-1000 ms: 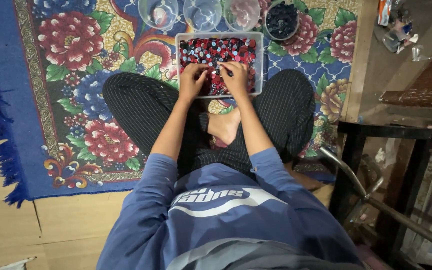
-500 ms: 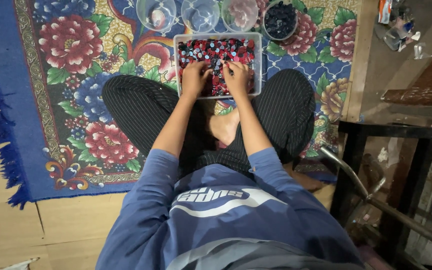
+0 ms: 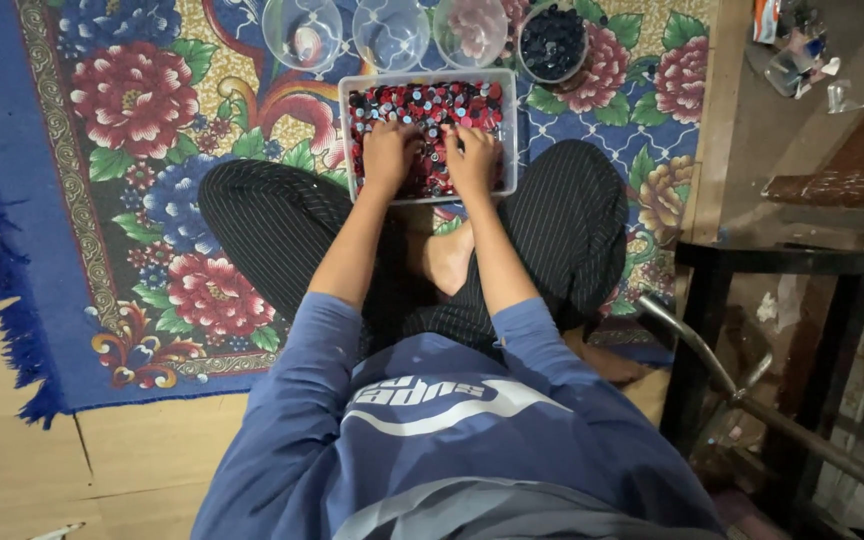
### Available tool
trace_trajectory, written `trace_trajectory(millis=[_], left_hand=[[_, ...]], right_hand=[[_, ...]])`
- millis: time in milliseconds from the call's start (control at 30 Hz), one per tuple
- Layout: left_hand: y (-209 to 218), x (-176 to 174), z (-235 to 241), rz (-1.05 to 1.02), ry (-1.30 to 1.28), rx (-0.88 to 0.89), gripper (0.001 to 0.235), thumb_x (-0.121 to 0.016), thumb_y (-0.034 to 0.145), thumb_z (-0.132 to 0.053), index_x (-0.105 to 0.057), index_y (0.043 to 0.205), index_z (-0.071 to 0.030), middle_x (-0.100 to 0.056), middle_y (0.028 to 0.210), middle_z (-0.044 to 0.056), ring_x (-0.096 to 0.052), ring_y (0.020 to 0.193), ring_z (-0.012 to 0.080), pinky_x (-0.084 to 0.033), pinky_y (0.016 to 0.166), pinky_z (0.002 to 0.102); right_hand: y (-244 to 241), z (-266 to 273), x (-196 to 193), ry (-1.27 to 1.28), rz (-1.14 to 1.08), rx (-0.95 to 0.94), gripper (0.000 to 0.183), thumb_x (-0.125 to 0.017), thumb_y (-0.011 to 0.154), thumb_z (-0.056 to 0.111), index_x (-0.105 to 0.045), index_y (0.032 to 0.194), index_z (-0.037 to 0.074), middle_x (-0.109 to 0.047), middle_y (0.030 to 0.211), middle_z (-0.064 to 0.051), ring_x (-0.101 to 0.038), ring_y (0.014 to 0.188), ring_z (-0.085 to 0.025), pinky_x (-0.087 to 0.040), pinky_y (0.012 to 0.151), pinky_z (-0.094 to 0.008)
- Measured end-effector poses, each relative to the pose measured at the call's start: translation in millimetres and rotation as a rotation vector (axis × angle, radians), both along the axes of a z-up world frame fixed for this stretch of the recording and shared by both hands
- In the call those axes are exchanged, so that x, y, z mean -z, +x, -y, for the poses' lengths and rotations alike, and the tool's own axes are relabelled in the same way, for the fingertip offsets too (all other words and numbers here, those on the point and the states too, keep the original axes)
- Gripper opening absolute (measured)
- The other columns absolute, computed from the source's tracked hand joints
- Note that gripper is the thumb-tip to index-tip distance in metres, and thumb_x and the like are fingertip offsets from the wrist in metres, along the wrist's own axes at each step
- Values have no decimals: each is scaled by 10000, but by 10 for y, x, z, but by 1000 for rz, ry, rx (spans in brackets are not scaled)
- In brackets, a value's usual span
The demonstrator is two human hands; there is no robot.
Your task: The person sits cross-legged on a rug and sorts small colorful buttons from a large plastic container into smaller bowls. They pick up buttons by hand and place them into separate bowls based on color.
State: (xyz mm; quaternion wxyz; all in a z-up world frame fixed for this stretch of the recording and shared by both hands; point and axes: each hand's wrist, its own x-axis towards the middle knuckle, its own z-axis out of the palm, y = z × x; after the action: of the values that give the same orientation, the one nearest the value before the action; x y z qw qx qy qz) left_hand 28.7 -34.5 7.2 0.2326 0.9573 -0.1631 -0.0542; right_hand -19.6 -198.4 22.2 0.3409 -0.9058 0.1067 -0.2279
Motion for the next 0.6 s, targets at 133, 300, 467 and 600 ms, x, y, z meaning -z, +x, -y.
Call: trace_trajectory(millis=[133,300,467,600], left_hand=[[-147,253,-97,-105,-270,-72,140,-807,893,-321,-787,1030,-304,-711,931,3,-660,994,284,-476,915,456],[-169,150,-146,-170,-570,-192,137,-823,898,-294,-797,1029,-264,-733,924,25,-669,954,286,-512,897,421],[-173,108,-175,-90,-678,-191,124,-816,900,-208,-790,1020,-195,-701,873,66,-679,900,322,-534,878,433],[-182,168,-200,-99,-733,-227,114,-798,919,-175,-785,1031,-181,-688,875,63,-683,902,300,-538,888,422]], right_hand=[[10,13,123,41,-15,27,108,-698,877,175,-796,832,165,-706,714,-113,-691,727,-377,-542,715,-456],[2,34,102,4,-15,31,102,-744,833,221,-823,838,284,-721,711,-12,-705,707,-275,-557,706,-357],[-15,40,109,-135,-27,75,110,-733,845,263,-764,746,226,-678,660,-34,-681,687,-287,-535,696,-387],[76,226,88,239,-91,86,223,-537,943,168,-699,804,106,-716,658,-110,-698,762,-420,-527,733,-495]])
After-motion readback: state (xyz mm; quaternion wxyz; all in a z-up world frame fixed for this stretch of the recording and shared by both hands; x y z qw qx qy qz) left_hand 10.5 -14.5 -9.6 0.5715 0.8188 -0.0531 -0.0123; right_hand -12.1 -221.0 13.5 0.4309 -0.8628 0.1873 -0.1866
